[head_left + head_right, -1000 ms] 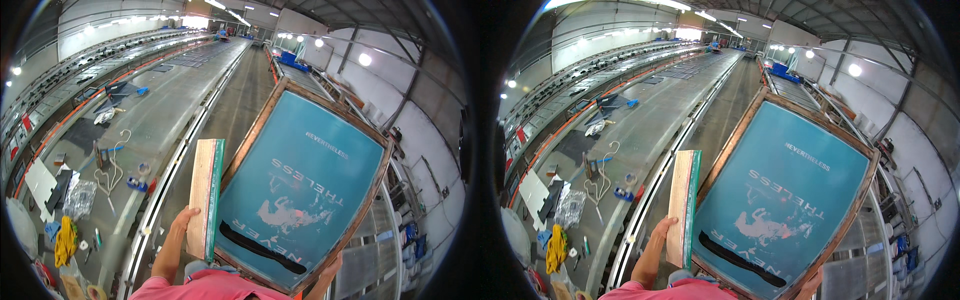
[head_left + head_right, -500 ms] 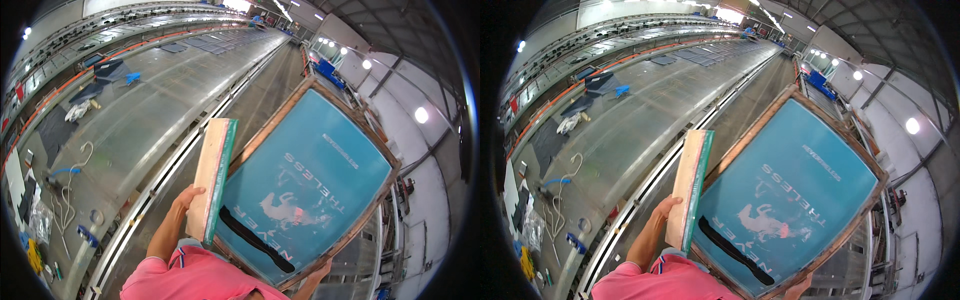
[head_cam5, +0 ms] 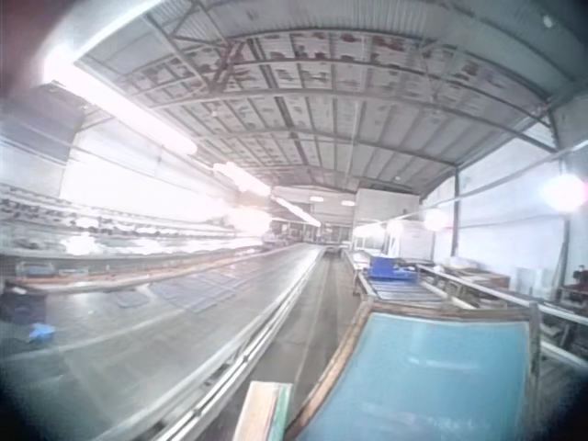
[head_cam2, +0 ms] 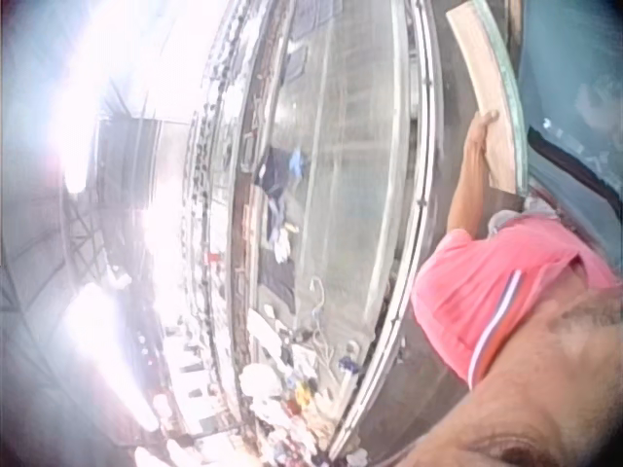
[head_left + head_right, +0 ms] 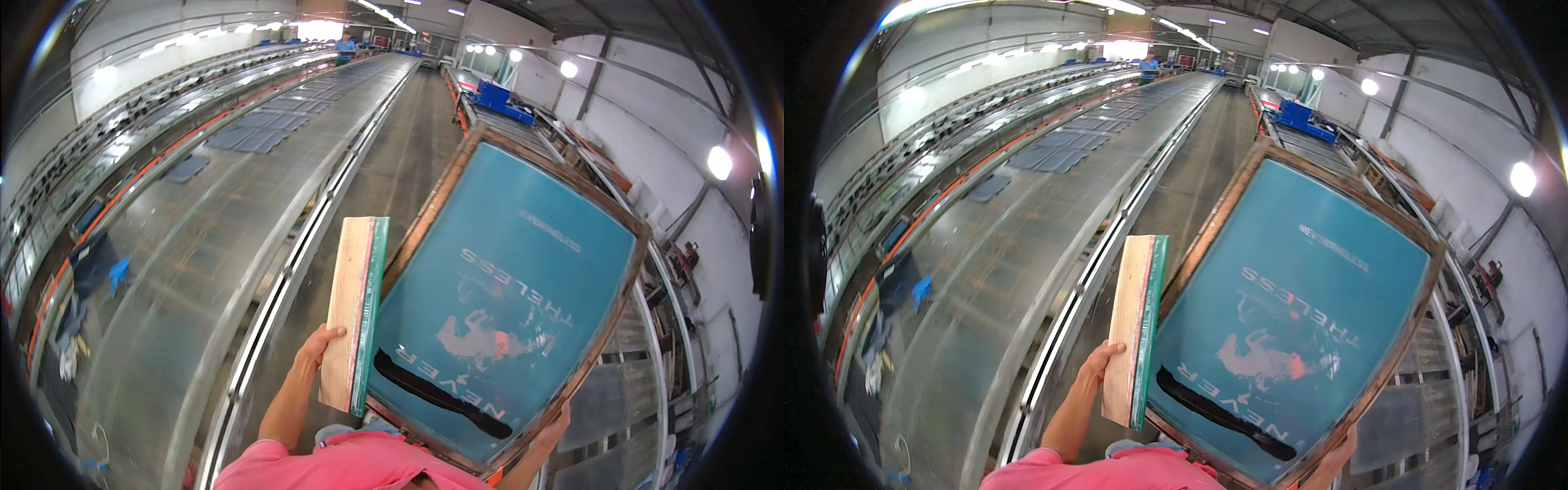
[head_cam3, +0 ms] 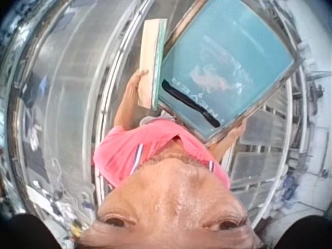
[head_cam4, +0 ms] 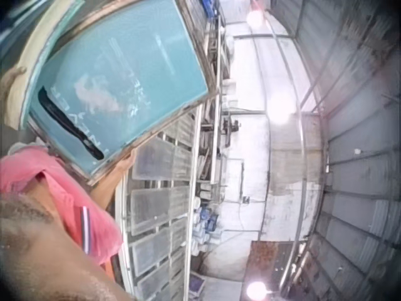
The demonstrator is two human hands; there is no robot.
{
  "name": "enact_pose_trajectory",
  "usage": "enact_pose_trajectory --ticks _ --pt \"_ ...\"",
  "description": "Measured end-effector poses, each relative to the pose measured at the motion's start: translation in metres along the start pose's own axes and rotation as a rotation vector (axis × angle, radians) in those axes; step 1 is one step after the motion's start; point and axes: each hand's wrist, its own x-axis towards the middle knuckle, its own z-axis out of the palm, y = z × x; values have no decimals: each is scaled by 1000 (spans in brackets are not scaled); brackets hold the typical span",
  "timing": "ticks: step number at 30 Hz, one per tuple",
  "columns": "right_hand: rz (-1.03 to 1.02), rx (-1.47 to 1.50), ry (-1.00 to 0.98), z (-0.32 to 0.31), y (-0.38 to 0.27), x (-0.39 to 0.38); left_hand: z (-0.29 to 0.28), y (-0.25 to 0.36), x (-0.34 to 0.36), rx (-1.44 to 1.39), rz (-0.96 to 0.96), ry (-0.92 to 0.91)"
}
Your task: The person prepares a screen printing frame by applying tape to the edges and pouring black ink onto the mesh. They then use a squeegee to pull the ink across the screen, printing a design onto a red t-shirt placed on the table. Finally, they lift the screen to reveal the printed graphic.
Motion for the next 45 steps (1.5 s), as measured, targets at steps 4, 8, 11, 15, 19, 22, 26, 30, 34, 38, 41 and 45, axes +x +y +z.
enact_pose_trajectory --ticks 4,8,11,15,19,22,26,30,34,38,41,45 --pt "-5 -143 -36 85 40 146 -18 39 93 24 46 232" --pt "20 -262 -104 145 113 271 -59 47 179 -179 86 189" --pt "75 -155 -188 214 153 357 -81 59 291 -172 149 241" --pt "144 -59 -98 312 183 426 -92 124 422 -134 109 141" --pt "7 -125 -38 351 199 521 -55 194 566 -153 97 59" --pt "61 -192 54 369 229 556 -62 212 648 -90 47 123" --pt "109 -77 193 455 273 645 -69 245 803 -24 21 -11" --pt "66 -17 229 525 322 762 -70 290 913 61 61 -6" --pt "106 -143 57 579 363 896 -72 342 994 114 34 65" --pt "41 -276 101 629 413 1038 -88 359 1097 -70 34 1" --pt "123 -220 -30 703 453 1096 -131 356 1170 -96 102 113" --pt "95 -178 -58 776 480 1191 -114 398 1318 -44 103 216"
